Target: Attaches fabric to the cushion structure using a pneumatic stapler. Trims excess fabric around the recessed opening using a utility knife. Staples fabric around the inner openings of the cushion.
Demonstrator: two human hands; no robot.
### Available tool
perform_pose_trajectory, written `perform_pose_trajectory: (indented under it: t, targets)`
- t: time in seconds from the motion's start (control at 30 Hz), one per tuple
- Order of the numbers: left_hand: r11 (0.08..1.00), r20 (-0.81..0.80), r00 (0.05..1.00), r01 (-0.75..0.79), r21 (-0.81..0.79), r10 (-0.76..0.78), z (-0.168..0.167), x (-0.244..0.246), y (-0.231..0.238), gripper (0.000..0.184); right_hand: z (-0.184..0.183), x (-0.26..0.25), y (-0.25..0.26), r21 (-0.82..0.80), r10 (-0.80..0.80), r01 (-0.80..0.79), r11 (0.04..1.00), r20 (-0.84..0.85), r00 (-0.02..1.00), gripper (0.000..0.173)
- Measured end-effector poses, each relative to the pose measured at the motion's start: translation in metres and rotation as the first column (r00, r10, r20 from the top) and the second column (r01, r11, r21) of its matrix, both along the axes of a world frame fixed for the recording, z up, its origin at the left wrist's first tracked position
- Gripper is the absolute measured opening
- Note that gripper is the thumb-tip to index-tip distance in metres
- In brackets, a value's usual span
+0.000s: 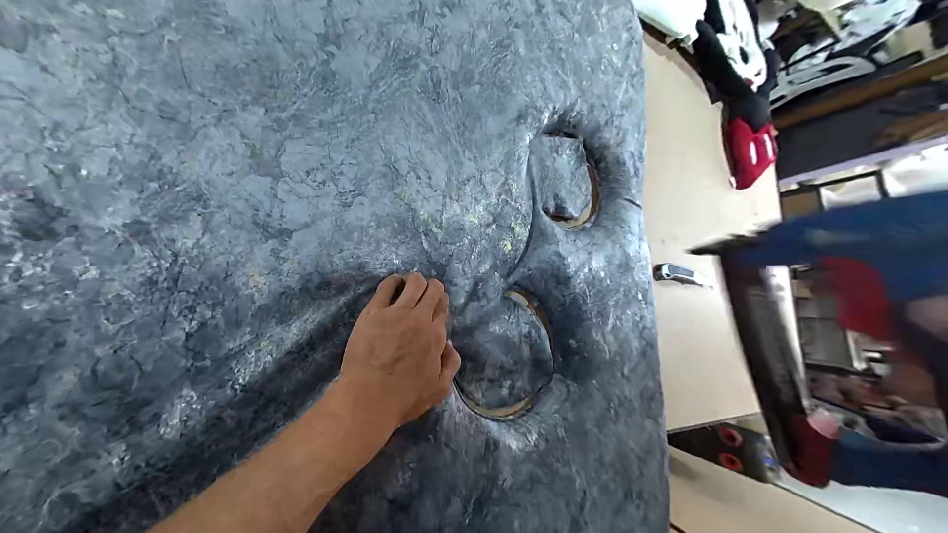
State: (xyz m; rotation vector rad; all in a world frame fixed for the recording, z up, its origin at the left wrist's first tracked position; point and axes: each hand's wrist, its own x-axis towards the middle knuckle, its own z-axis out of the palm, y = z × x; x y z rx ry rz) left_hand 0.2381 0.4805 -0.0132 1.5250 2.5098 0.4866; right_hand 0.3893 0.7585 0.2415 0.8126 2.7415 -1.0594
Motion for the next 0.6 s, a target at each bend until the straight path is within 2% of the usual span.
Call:
perform_pose_trajectory:
  t: [0.03,0.07,0.1,0.2,0.3,0.4,0.47,0.53,0.6]
  targets:
    - [1.0,0.008,1.0,0.009,0.007,-0.009,0.0,-0.002,-0.001,0.056,0.0,-0.028,-0.012,0.07,-0.02,0.013,0.997,0.092,0.996,0.028]
    - [1.0,0.022,1.0,0.016,0.017,-0.016,-0.001,-0.004,-0.002,0.056,-0.001,-0.064,-0.034,0.139,-0.083,0.05,0.989,0.243,0.966,0.022]
    - [0.999,0.038,0.999,0.018,0.027,-0.019,-0.002,-0.004,-0.002,0.057,-0.006,-0.099,-0.051,0.141,-0.082,0.027,0.99,0.407,0.91,0.016]
    - [0.999,0.066,0.998,-0.005,0.033,0.003,-0.004,-0.005,-0.002,0.056,-0.047,-0.174,-0.077,-0.053,0.089,-0.072,0.996,0.655,0.751,0.019]
    - [0.994,0.032,0.999,-0.034,0.103,0.03,-0.01,-0.003,-0.002,0.055,-0.081,-0.213,-0.084,-0.146,0.138,-0.041,0.988,0.756,0.64,0.023]
    - [0.988,0.012,0.999,-0.054,0.146,0.053,-0.013,-0.001,-0.002,0.055,-0.103,-0.236,-0.049,-0.313,0.27,-0.001,0.95,0.819,0.507,0.032]
    - [0.991,0.018,0.998,-0.054,0.126,0.052,-0.013,-0.001,-0.001,0.055,-0.115,-0.24,-0.032,-0.376,0.327,0.009,0.926,0.815,0.478,0.037]
    - [0.992,0.02,0.998,-0.056,0.113,0.054,-0.013,-0.001,-0.001,0.055,-0.116,-0.244,-0.048,-0.319,0.275,0.008,0.948,0.829,0.486,0.032]
    - [0.992,0.02,0.998,-0.06,0.114,0.058,-0.012,-0.001,-0.001,0.055,-0.109,-0.247,-0.09,-0.125,0.126,-0.036,0.991,0.858,0.498,0.021]
